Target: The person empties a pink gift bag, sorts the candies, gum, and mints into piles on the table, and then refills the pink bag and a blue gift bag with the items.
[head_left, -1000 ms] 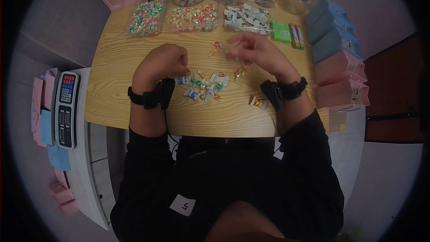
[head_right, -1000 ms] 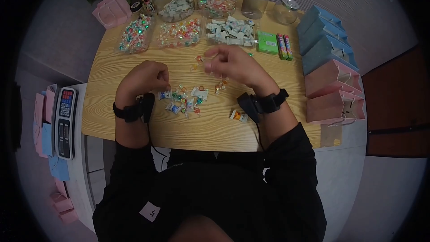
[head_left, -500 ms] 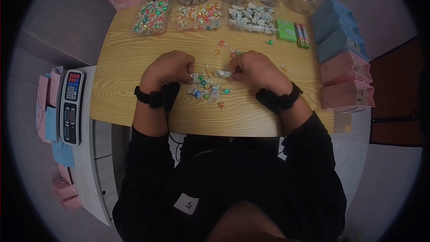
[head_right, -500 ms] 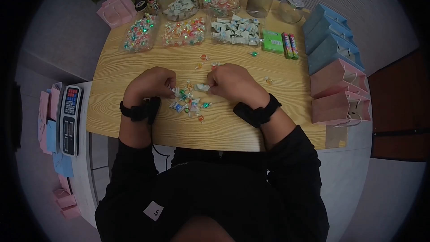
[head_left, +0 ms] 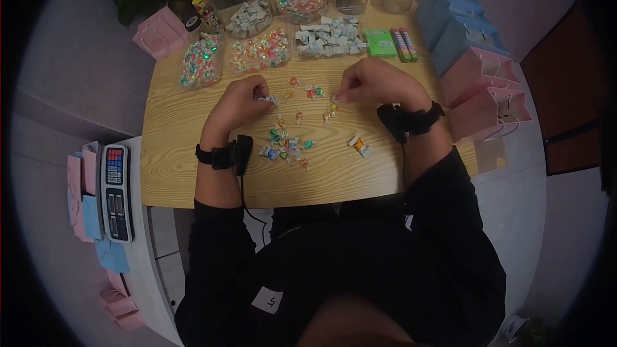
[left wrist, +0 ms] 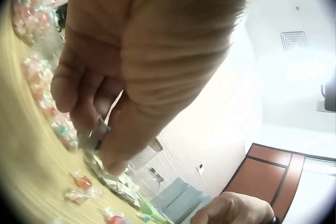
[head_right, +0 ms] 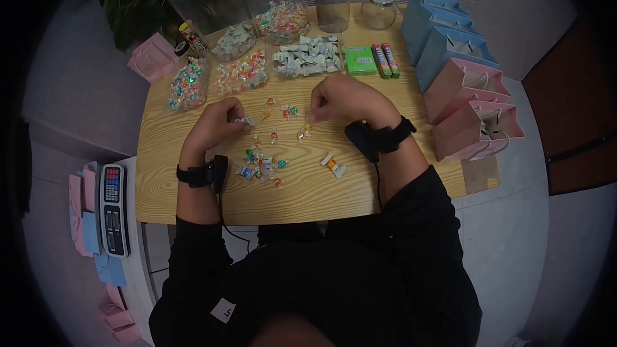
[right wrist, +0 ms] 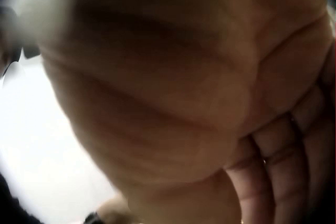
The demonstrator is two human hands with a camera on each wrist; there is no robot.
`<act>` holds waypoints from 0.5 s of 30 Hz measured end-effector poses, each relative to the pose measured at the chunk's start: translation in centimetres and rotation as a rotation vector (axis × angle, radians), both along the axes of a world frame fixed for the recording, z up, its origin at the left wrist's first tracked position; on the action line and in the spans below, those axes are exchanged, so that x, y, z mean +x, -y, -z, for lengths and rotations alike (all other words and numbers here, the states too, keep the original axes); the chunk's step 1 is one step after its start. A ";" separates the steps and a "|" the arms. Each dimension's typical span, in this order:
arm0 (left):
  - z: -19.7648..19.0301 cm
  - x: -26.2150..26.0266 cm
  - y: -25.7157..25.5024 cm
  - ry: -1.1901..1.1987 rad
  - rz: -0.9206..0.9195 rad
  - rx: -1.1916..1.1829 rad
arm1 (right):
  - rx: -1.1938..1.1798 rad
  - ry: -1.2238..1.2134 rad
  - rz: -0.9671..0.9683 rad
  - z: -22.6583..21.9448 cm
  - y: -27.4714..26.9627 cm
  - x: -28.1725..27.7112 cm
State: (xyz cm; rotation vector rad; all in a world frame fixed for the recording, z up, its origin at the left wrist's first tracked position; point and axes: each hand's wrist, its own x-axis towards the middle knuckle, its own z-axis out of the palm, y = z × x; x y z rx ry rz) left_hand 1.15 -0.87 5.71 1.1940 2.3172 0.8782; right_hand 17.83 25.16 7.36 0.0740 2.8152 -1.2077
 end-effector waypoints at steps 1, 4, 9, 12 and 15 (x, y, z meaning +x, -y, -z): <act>-0.7 0.2 -1.0 -0.015 -0.045 0.097 | 0.114 0.041 -0.114 0.0 0.2 0.4; -2.5 -0.7 -4.4 -0.175 -0.025 0.125 | 0.470 0.096 -0.139 -1.4 2.7 2.0; -3.3 -1.8 -8.8 0.068 -0.147 0.362 | 0.526 0.107 -0.172 -0.5 4.3 3.3; -3.8 -0.2 -8.0 -0.052 -0.144 0.498 | 0.445 0.130 -0.257 1.1 4.0 3.3; -5.0 2.0 -4.0 -0.125 -0.019 0.316 | 0.345 0.083 -0.367 2.3 4.2 3.2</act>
